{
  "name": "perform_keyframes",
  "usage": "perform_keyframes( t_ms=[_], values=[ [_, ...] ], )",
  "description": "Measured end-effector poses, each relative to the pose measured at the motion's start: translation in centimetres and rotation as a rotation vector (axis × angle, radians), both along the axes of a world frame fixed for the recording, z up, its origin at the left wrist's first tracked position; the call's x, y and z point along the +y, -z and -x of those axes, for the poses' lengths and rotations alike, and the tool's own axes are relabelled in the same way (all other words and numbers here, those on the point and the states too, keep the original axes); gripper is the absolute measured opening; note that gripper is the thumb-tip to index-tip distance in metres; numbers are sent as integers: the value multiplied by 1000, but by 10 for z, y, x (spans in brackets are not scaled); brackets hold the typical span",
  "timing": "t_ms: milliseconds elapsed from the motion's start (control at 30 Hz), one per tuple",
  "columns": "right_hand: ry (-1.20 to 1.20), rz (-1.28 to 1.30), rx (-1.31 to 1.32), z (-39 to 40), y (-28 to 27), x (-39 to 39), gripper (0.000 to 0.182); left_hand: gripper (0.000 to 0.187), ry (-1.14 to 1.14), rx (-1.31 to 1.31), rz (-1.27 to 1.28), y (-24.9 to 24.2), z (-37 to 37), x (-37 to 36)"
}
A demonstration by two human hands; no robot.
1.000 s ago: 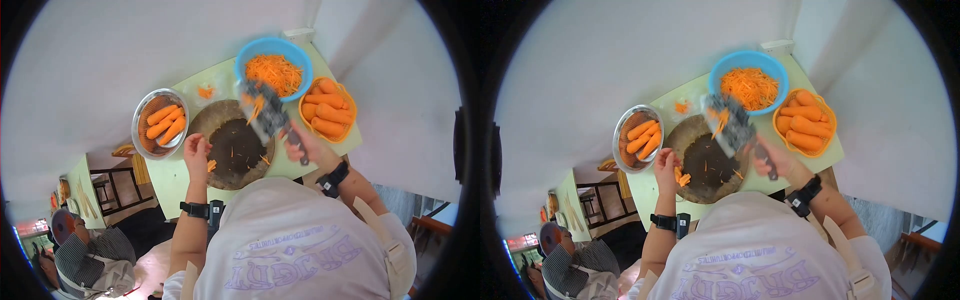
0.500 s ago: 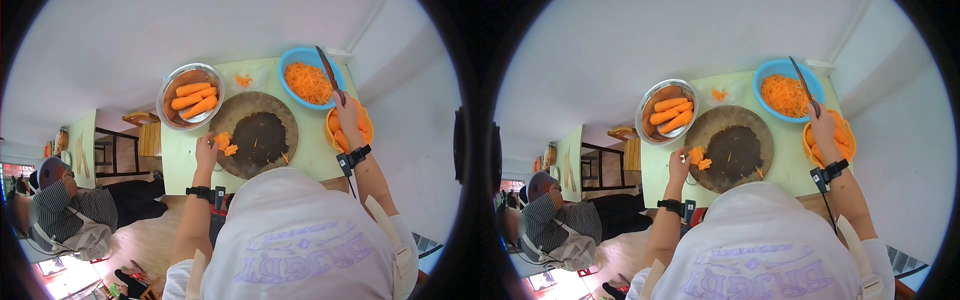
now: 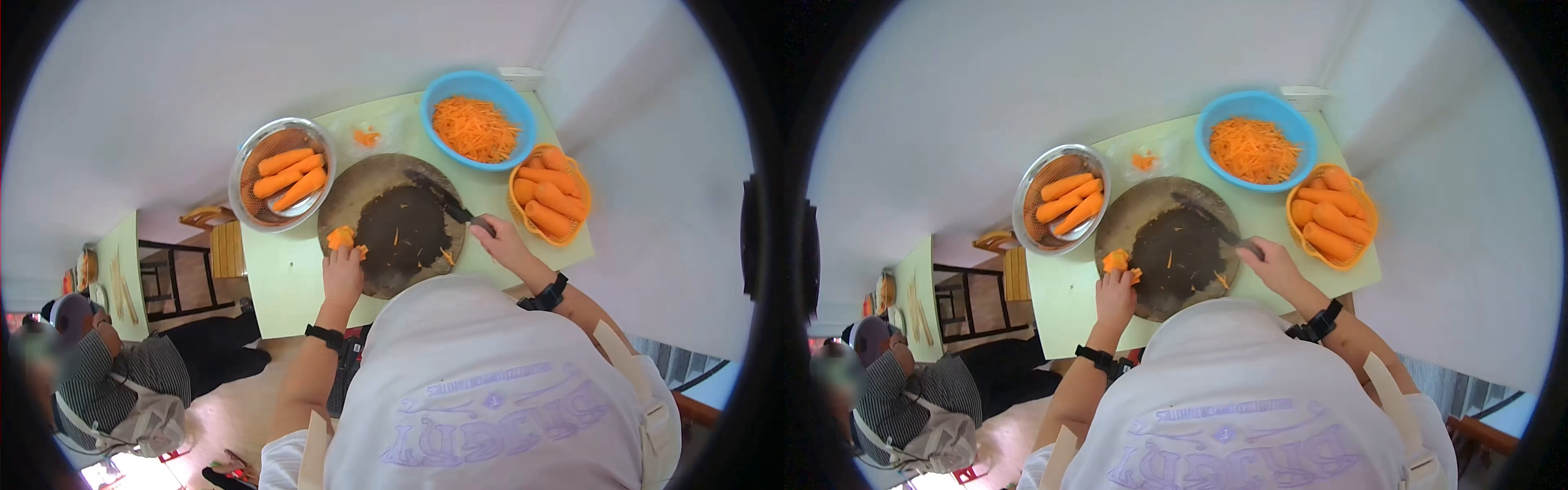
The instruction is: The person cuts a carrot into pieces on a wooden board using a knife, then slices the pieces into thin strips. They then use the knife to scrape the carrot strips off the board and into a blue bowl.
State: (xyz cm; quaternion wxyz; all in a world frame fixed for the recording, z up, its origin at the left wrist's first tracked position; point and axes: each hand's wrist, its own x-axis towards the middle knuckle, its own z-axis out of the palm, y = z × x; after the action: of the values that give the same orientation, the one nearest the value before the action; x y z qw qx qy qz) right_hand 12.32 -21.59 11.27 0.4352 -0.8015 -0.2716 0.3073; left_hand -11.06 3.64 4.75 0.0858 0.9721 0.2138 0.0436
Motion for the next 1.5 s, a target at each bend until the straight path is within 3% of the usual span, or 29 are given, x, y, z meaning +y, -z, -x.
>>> perform_keyframes(
  t_ms=[200,433,533,600,700,800,900,1133,1200,1333,1500],
  values=[
    [3,34,23,4,1,-9,32,25,113,122,-171,6,-8,5],
    [66,-14,151,6,8,-18,31,20,159,109,-128,11,-15,16],
    [87,-24,198,6,11,-22,31,19,119,62,-1,-1,-19,13],
    [108,-17,242,7,11,-24,31,24,148,-103,308,-7,-27,3],
    [120,-10,328,8,11,-23,32,28,178,-151,467,-12,-53,-16],
    [97,47,381,6,15,-19,34,28,344,-1,607,-13,-84,-27],
    [52,121,361,6,24,-14,34,26,404,97,549,-1,-110,-29],
    [-33,216,271,3,28,-16,42,30,357,12,538,16,-123,-19],
    [-30,222,291,3,26,-15,43,32,197,-104,684,14,-116,-22],
    [-55,243,201,2,20,-12,44,34,136,-199,693,10,-93,-34],
    [-149,259,69,1,21,-10,47,23,152,-359,532,34,-89,-44]
  ],
)
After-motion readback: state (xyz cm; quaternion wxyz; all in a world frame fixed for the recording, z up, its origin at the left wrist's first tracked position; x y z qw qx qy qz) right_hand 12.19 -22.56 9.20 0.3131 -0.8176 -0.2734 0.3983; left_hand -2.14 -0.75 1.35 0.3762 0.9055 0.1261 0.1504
